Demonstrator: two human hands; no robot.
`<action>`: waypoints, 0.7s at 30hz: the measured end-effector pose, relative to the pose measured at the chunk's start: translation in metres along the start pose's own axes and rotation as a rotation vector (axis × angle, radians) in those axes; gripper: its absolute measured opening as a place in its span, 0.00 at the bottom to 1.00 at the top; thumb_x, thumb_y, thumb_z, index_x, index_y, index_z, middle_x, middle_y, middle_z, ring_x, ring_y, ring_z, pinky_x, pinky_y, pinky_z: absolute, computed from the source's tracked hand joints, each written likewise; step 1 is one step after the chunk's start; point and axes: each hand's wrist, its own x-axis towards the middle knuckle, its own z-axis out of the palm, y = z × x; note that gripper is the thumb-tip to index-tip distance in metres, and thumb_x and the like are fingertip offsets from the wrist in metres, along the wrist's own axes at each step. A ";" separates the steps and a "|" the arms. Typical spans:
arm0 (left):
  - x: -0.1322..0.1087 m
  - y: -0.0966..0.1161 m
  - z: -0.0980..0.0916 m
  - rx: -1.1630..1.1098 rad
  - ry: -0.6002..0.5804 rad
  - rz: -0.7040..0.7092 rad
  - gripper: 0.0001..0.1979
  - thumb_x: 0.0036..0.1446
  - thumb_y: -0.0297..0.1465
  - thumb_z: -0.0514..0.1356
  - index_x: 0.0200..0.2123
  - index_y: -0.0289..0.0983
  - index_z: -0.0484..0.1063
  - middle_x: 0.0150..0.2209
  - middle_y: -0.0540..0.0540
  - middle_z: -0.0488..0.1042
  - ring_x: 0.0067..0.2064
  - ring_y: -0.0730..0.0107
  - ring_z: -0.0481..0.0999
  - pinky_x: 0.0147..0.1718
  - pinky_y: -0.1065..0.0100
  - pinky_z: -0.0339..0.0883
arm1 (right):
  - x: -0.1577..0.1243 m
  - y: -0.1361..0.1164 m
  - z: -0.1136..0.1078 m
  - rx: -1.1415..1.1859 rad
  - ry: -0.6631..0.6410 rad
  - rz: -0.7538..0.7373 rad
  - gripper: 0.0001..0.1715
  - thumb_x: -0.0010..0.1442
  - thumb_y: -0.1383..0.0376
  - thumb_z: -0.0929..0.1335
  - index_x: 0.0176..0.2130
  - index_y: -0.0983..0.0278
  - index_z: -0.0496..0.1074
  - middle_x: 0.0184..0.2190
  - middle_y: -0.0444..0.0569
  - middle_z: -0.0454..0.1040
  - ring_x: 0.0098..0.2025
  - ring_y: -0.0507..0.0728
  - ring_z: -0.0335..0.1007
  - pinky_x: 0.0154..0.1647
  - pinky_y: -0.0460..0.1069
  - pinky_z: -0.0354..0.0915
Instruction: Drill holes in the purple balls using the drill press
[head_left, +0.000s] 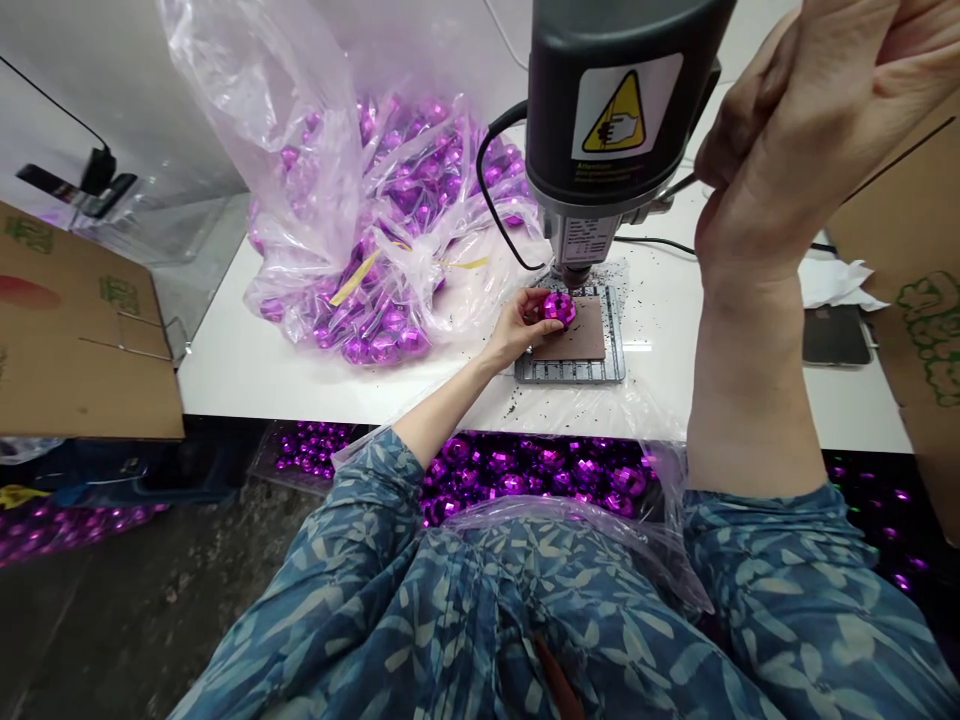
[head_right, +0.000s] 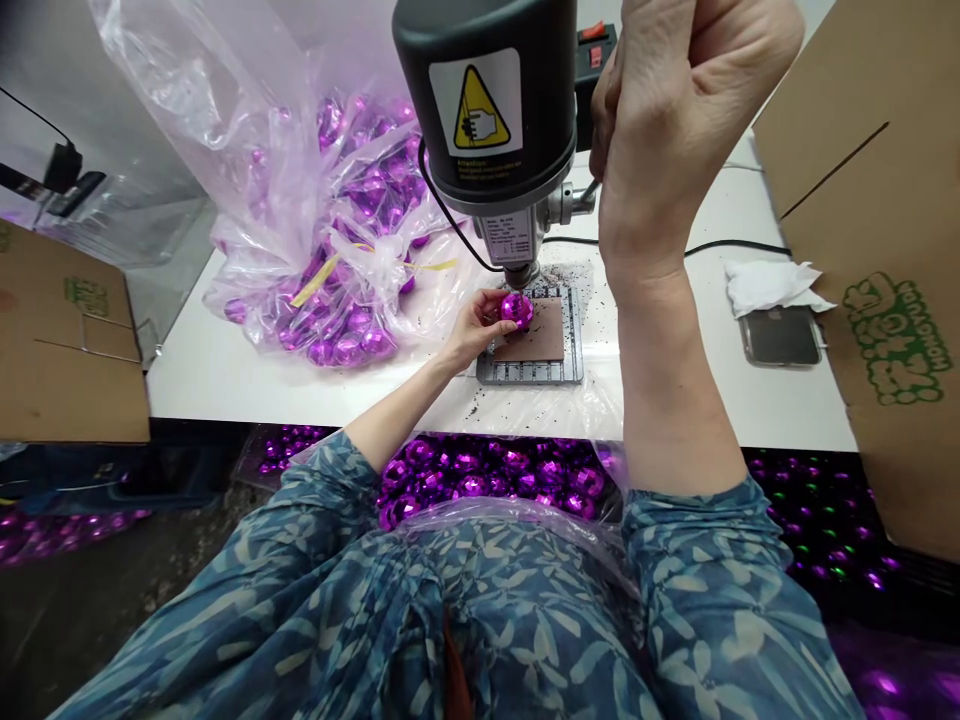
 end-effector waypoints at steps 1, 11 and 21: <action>0.000 0.000 0.002 0.018 0.001 0.005 0.34 0.47 0.44 0.81 0.52 0.41 0.70 0.54 0.42 0.81 0.58 0.57 0.80 0.63 0.53 0.71 | -0.001 -0.002 0.000 0.001 -0.013 -0.001 0.43 0.45 0.34 0.63 0.26 0.61 0.35 0.17 0.39 0.30 0.15 0.40 0.42 0.23 0.44 0.37; -0.013 0.003 0.010 0.295 -0.039 0.133 0.31 0.52 0.40 0.78 0.56 0.42 0.74 0.59 0.41 0.77 0.58 0.52 0.77 0.60 0.52 0.72 | -0.002 0.002 -0.003 0.078 0.017 -0.002 0.43 0.43 0.36 0.66 0.23 0.61 0.36 0.13 0.39 0.35 0.15 0.41 0.45 0.22 0.44 0.38; -0.015 0.004 0.011 0.396 -0.014 0.174 0.28 0.54 0.36 0.77 0.56 0.43 0.75 0.56 0.41 0.78 0.60 0.48 0.74 0.59 0.48 0.71 | -0.031 -0.013 -0.014 -0.022 0.023 -0.100 0.46 0.54 0.37 0.66 0.23 0.69 0.39 0.13 0.41 0.44 0.16 0.38 0.46 0.25 0.43 0.38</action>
